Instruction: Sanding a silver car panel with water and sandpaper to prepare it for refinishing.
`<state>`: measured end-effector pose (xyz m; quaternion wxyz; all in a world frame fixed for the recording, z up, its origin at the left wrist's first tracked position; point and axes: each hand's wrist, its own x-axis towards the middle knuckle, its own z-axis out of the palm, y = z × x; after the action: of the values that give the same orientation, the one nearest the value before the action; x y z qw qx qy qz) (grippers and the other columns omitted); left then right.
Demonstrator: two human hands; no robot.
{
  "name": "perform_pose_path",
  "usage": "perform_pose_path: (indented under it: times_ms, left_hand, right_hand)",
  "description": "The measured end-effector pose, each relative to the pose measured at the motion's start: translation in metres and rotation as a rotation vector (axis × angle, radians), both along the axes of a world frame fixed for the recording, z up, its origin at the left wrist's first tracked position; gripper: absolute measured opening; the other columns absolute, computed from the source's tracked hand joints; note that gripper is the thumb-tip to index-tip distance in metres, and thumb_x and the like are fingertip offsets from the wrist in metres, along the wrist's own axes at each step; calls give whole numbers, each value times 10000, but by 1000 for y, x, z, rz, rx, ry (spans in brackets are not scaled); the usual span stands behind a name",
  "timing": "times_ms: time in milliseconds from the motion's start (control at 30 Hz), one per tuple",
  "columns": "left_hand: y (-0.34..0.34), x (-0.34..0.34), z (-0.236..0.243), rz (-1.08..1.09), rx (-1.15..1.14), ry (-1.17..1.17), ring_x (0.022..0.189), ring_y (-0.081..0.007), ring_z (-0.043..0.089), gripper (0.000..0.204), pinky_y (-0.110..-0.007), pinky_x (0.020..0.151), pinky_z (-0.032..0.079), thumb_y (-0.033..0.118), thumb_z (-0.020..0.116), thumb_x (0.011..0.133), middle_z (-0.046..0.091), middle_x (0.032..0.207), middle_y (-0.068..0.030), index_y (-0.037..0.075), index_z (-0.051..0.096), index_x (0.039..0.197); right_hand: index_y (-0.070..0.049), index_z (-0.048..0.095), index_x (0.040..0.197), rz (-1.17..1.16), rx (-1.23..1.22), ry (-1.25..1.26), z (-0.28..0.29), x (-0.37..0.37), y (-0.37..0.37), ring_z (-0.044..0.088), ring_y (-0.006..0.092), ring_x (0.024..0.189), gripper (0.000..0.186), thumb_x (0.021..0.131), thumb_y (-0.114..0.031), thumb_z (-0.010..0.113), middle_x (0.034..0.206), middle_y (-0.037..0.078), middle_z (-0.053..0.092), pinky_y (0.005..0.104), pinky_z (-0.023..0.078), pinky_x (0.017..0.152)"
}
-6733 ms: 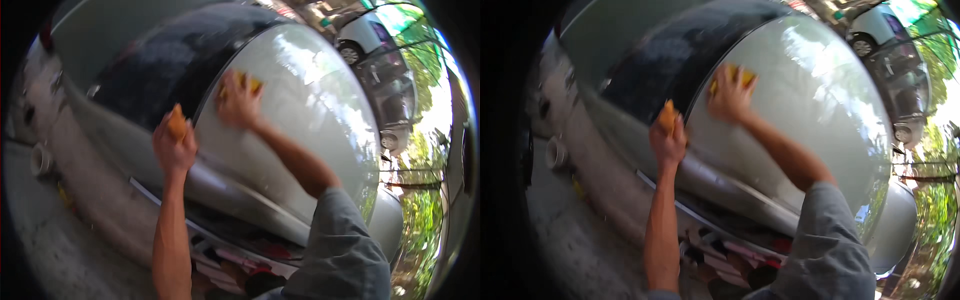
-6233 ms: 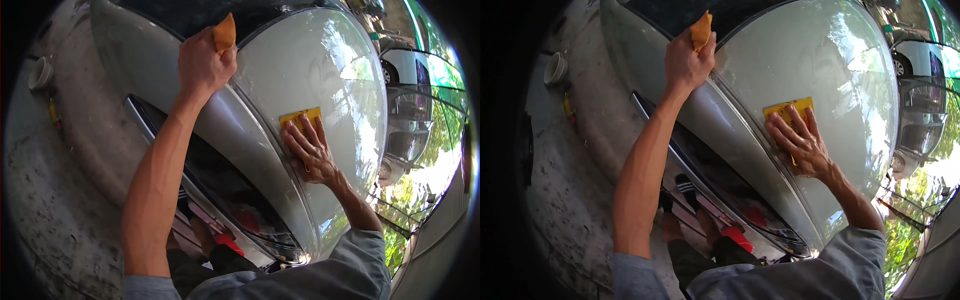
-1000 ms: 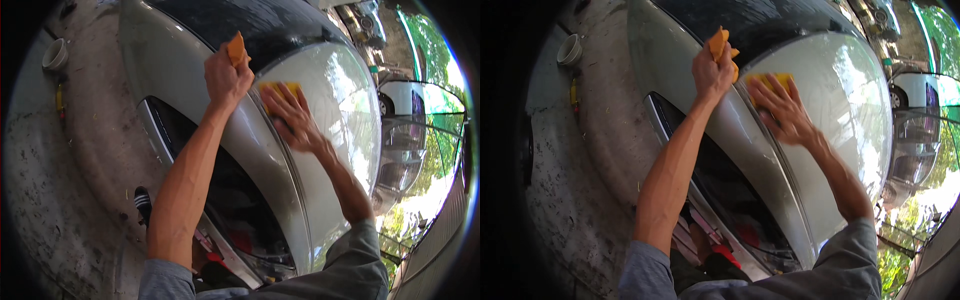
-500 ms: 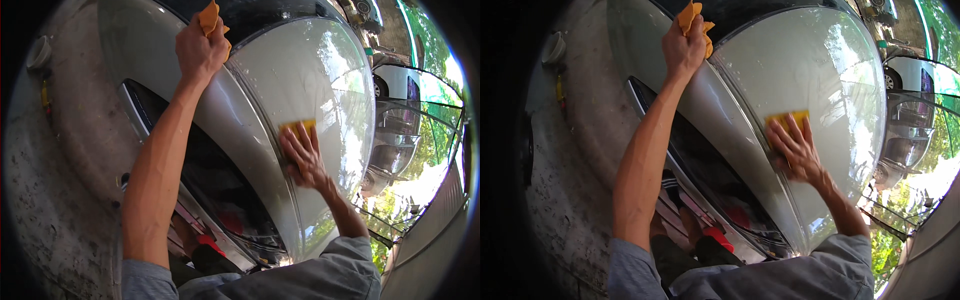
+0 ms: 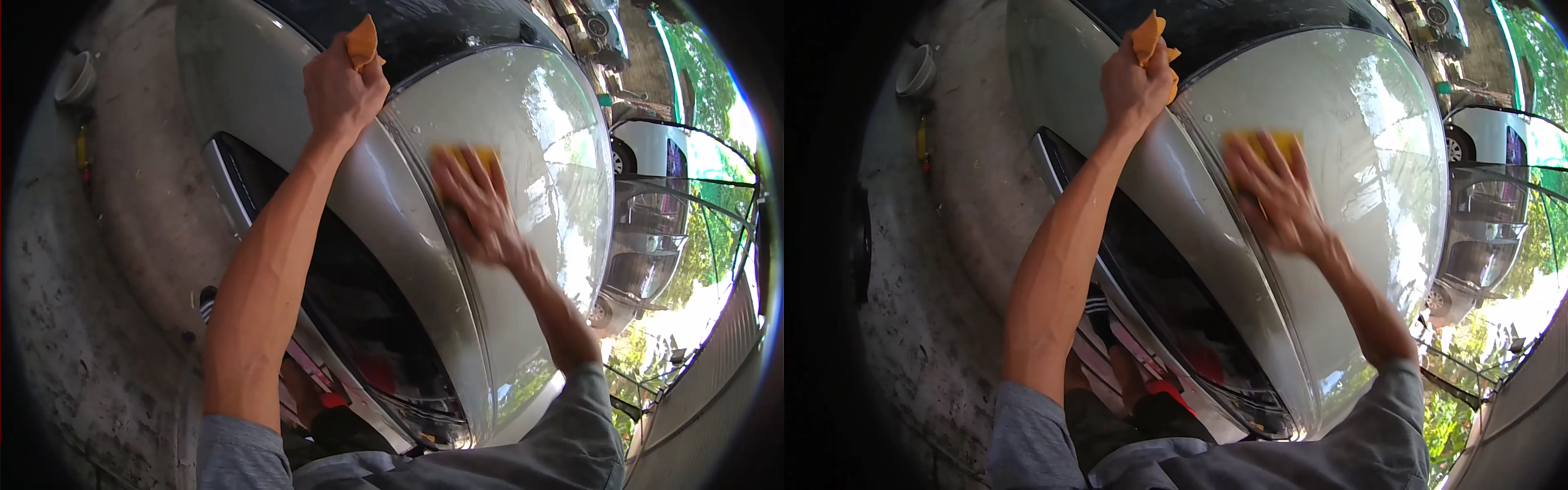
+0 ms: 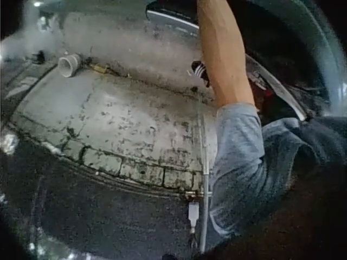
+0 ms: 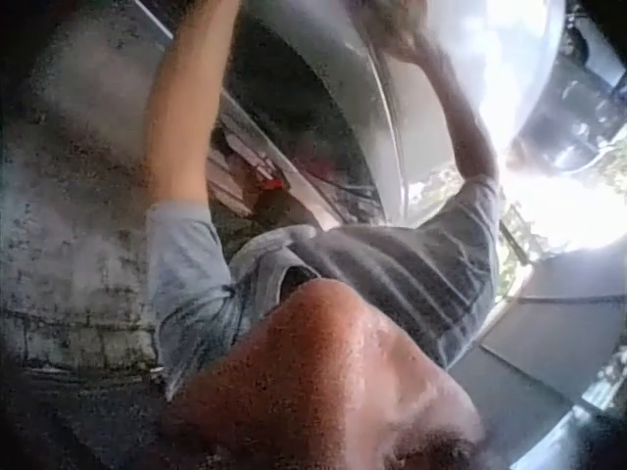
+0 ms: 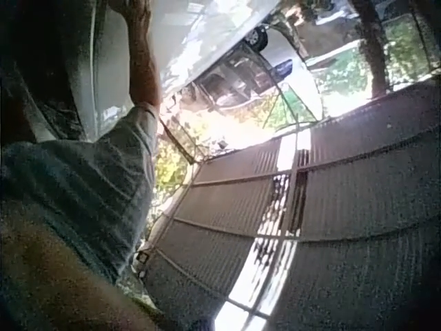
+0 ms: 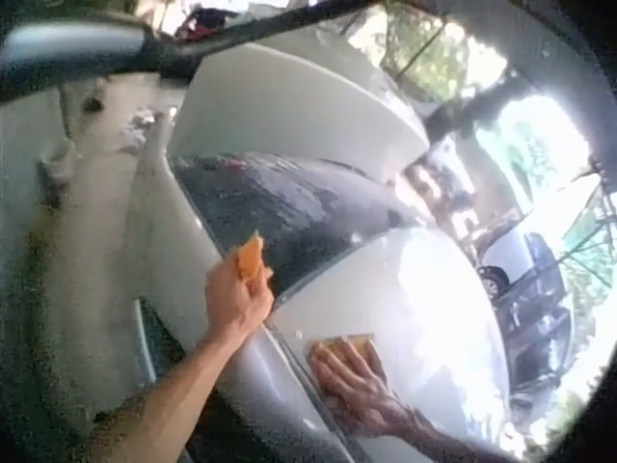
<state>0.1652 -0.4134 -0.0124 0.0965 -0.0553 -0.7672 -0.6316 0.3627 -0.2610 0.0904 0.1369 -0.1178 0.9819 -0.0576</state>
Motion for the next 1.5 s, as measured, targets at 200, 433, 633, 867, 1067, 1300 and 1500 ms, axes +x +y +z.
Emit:
perform_pose_path:
  times_ms: [200, 433, 633, 867, 1067, 1300, 1500]
  left_hand:
    - [6, -2, -4, 28, -47, 47, 776, -397, 663, 192, -458, 735, 531, 167, 690, 793, 675, 769, -182, 22, 606, 886]
    - [1, 0, -1, -40, -15, -49, 809, -391, 665, 166, -466, 763, 521, 146, 675, 808, 679, 785, -178, 22, 594, 885]
    - [2, -3, 0, -47, 11, 5, 800, -396, 666, 173, -463, 766, 525, 158, 658, 842, 676, 794, -191, 8, 583, 882]
    - [-2, 3, 7, -65, 24, -21, 789, -384, 682, 169, -451, 729, 526, 155, 632, 878, 674, 782, -189, -5, 604, 924]
    - [1, 3, -2, -79, 0, 12, 760, -376, 673, 172, -445, 721, 528, 149, 619, 883, 673, 799, -183, -16, 593, 920]
    - [-1, 2, 0, -105, 29, -48, 755, -333, 673, 215, -414, 715, 538, 196, 600, 924, 651, 807, -172, -11, 596, 984]
    - [-6, 6, 2, -109, 17, -55, 744, -288, 679, 212, -396, 716, 544, 200, 585, 947, 648, 811, -152, -7, 600, 991]
  right_hand:
    - [-170, 332, 1522, -112, 6, 130, -25, -59, -30, 143, 361, 1492, 543, 1014, -362, 354, 1608, 31, 257, 634, 58, 1161]
    - [-155, 287, 1541, -457, -51, 30, -28, -77, -69, 69, 345, 1507, 568, 1024, -390, 286, 1625, 45, 202, 626, -36, 1162]
    - [-128, 287, 1538, -532, -91, -4, -29, -81, -82, 51, 364, 1505, 593, 1019, -417, 282, 1627, 50, 193, 652, -54, 1147]
    - [-113, 289, 1532, -748, 115, 256, -53, -114, -67, 73, 392, 1498, 603, 1005, -393, 375, 1622, 75, 205, 706, 11, 1115]
    - [-50, 307, 1511, -729, 220, 331, -65, -121, -57, 132, 423, 1478, 653, 982, -423, 389, 1607, 105, 237, 756, 60, 1074]
    - [-51, 296, 1514, -822, 278, 324, -68, -147, -27, 156, 439, 1469, 671, 982, -453, 373, 1608, 125, 217, 777, 68, 1062]
    - [-52, 284, 1519, -785, 268, 231, -65, -146, -21, 134, 442, 1474, 664, 996, -459, 331, 1613, 119, 207, 766, 65, 1075]
